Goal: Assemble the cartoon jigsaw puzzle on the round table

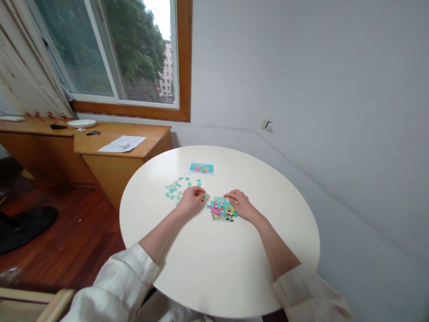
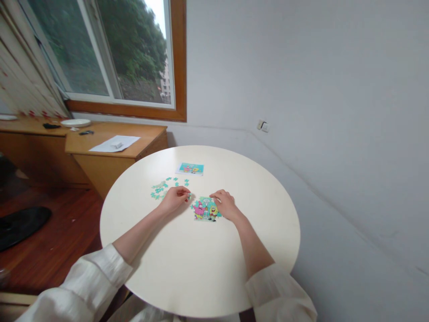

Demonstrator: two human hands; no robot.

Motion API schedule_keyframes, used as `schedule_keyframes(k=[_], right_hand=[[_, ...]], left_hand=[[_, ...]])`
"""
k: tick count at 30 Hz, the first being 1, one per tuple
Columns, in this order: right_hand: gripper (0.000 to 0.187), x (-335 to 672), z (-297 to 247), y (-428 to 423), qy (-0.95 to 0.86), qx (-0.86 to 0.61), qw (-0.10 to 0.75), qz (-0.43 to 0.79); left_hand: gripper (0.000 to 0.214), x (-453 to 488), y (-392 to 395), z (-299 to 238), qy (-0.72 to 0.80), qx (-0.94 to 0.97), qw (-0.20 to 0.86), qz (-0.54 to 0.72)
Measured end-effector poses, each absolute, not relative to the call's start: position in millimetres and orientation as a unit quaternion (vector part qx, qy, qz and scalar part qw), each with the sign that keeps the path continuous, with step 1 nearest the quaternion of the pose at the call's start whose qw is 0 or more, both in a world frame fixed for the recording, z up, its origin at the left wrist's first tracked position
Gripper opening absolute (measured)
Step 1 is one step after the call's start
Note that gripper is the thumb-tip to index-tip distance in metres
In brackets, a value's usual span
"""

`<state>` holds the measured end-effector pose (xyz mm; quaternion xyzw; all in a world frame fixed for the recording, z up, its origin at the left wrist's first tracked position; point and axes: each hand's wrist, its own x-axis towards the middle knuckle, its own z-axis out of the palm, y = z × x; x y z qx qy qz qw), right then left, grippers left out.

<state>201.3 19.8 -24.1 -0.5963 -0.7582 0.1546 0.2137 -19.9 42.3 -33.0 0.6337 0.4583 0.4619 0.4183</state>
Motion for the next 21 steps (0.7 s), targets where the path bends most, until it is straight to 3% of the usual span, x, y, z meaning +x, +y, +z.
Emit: schedule_keyframes(k=[14,21], right_hand=[[0.029,199.0,-26.3,16.3,-0.761,-0.592,0.219,0.151],[0.029,196.2,-25.0,14.7,-0.760,-0.593,0.218,0.151]], left_hand=[[0.009,-28.0,52.0,-34.9,0.511,0.656,0.319,0.455],[0.009,-21.1,44.0,-31.4,0.535,0.701,0.271,0.386]])
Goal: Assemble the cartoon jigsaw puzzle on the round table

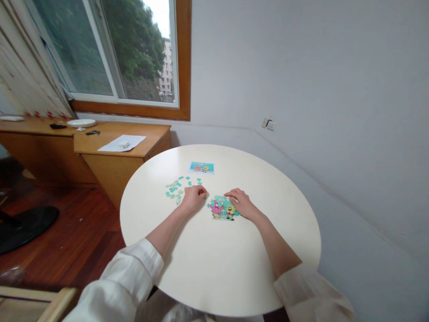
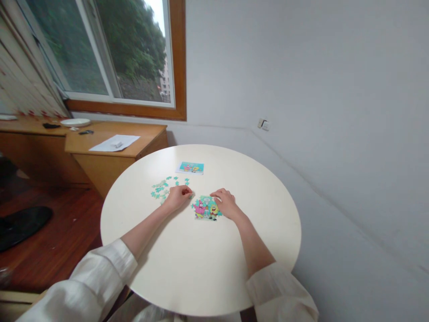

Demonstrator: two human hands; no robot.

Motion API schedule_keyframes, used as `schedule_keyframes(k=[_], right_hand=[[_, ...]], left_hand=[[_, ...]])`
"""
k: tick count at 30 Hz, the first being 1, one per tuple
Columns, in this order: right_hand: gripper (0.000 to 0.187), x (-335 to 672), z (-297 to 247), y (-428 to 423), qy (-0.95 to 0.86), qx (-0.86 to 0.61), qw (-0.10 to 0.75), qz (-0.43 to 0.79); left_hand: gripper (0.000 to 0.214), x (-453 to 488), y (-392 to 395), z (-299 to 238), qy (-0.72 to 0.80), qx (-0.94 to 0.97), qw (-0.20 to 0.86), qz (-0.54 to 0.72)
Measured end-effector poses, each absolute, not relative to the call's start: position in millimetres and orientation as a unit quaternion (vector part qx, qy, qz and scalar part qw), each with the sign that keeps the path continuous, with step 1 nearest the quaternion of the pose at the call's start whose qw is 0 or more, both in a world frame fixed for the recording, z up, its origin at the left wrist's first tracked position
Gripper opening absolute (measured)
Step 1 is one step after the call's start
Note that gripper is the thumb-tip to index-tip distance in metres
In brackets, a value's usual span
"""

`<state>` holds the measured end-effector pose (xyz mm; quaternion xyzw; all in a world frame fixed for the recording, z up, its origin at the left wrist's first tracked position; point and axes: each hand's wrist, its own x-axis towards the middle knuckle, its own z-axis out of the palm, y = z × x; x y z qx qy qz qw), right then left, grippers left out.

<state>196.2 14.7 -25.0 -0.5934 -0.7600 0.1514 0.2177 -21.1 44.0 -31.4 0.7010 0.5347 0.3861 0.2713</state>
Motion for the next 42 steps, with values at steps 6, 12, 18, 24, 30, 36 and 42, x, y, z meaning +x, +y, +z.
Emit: schedule_keyframes(k=[6,12,18,24,30,36,42], right_hand=[[0.030,196.1,-24.3,15.1,-0.760,-0.595,0.213,0.149],[0.030,196.3,-26.1,16.1,-0.763,-0.592,0.216,0.148],[0.029,196.5,-26.2,15.7,-0.766,-0.588,0.217,0.146],[0.030,197.4,-24.8,15.5,-0.761,-0.594,0.213,0.150],[0.030,202.1,-23.3,19.0,-0.760,-0.596,0.207,0.155],[0.030,207.2,-27.7,20.4,-0.762,-0.591,0.217,0.147],[0.030,209.2,-27.9,20.8,-0.763,-0.593,0.210,0.151]], left_hand=[[0.010,-19.9,35.3,-20.3,0.541,0.753,0.191,0.322],[0.012,-19.0,32.1,-14.6,0.543,0.776,0.153,0.283],[0.013,-19.7,32.8,-21.3,0.542,0.784,0.110,0.283],[0.014,-24.1,37.1,-18.0,0.581,0.746,0.118,0.304],[0.019,-51.2,49.0,-2.5,0.647,0.639,0.132,0.393],[0.027,-79.1,60.8,-0.5,0.668,0.544,0.163,0.481],[0.033,-86.6,66.3,-3.8,0.669,0.514,0.161,0.512]])
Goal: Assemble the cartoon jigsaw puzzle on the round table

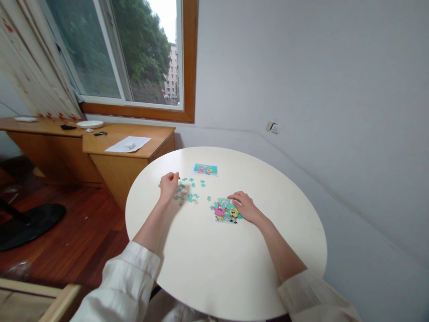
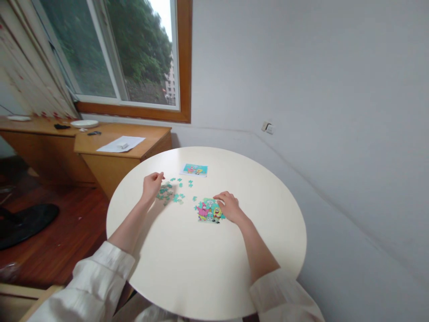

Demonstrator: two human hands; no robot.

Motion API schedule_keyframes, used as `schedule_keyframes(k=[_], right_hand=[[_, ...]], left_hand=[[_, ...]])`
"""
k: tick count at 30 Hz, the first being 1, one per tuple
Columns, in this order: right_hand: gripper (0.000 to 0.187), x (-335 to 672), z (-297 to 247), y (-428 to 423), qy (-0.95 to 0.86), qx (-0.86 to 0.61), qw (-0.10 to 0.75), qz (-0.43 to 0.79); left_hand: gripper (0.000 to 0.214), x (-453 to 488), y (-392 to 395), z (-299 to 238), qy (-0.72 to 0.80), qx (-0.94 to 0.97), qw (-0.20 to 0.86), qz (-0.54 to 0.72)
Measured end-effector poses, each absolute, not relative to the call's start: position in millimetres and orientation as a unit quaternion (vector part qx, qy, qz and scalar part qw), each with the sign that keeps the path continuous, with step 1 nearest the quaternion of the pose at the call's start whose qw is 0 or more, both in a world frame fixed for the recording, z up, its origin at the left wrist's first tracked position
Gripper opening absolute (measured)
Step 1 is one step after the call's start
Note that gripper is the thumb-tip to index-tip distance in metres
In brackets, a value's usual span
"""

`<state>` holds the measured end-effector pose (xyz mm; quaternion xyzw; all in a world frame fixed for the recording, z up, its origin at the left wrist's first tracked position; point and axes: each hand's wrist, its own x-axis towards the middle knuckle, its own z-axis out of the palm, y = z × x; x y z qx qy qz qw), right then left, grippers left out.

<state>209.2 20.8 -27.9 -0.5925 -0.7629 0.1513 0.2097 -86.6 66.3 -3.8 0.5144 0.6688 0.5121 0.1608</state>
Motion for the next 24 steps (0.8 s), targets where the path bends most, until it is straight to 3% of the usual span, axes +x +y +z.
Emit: schedule_keyframes(k=[10,18,24], right_hand=[[0.031,209.2,-27.1,19.8,-0.763,-0.593,0.204,0.153],[0.031,208.7,-27.3,20.0,-0.766,-0.594,0.201,0.140],[0.031,208.6,-26.9,20.4,-0.765,-0.590,0.206,0.157]], left_hand=[[0.025,-94.2,68.4,-6.0,0.691,0.514,0.184,0.474],[0.013,-86.5,57.5,1.4,0.740,0.588,0.162,0.284],[0.023,-82.7,50.7,1.6,0.722,0.649,0.161,0.179]])
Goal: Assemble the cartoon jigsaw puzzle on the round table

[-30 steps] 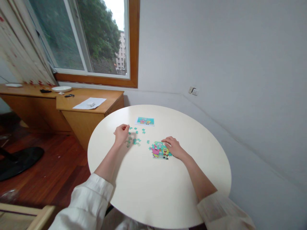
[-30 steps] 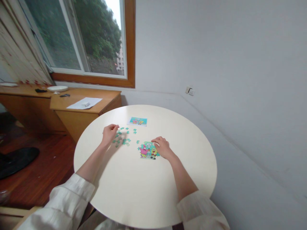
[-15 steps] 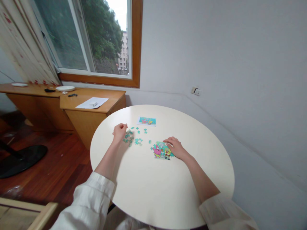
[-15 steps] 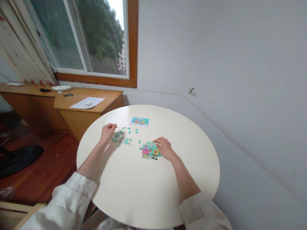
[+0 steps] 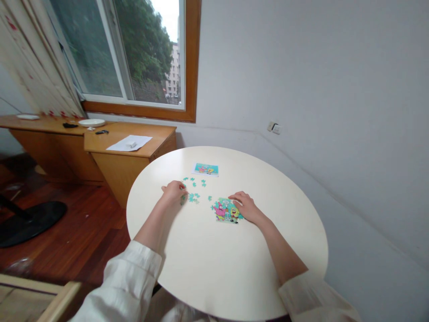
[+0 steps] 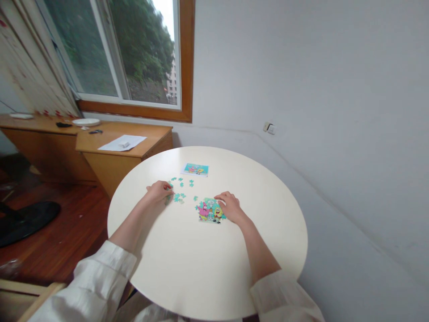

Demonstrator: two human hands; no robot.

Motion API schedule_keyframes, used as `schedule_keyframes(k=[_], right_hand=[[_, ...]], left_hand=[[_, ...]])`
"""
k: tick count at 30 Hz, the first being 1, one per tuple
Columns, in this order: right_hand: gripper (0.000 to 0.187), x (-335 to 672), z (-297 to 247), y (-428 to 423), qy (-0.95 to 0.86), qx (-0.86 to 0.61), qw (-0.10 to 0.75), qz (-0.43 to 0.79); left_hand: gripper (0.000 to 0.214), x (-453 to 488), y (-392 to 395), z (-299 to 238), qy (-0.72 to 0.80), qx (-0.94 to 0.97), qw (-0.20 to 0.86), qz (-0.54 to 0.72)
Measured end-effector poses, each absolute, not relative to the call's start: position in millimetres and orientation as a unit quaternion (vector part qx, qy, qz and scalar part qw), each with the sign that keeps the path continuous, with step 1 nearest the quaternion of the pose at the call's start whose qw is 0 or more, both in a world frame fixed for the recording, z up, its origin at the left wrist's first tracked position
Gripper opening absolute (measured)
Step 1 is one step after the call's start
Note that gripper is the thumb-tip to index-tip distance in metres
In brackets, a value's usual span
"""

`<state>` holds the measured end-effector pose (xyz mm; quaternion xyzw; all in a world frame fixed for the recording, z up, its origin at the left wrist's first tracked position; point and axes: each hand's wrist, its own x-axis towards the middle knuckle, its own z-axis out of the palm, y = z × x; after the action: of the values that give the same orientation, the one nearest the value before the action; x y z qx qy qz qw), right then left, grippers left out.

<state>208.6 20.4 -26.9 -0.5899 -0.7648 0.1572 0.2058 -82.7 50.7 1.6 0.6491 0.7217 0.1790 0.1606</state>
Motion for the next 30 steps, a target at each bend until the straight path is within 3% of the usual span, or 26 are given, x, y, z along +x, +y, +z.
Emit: schedule_keyframes(k=[18,30], right_hand=[[0.030,209.1,-29.6,21.6,-0.765,-0.588,0.208,0.157],[0.029,209.2,-29.5,21.8,-0.768,-0.586,0.206,0.156]], left_hand=[[0.015,-86.6,57.7,-7.9,0.732,0.657,0.108,0.146],[0.016,-83.3,57.8,-8.7,0.722,0.664,0.133,0.142]])
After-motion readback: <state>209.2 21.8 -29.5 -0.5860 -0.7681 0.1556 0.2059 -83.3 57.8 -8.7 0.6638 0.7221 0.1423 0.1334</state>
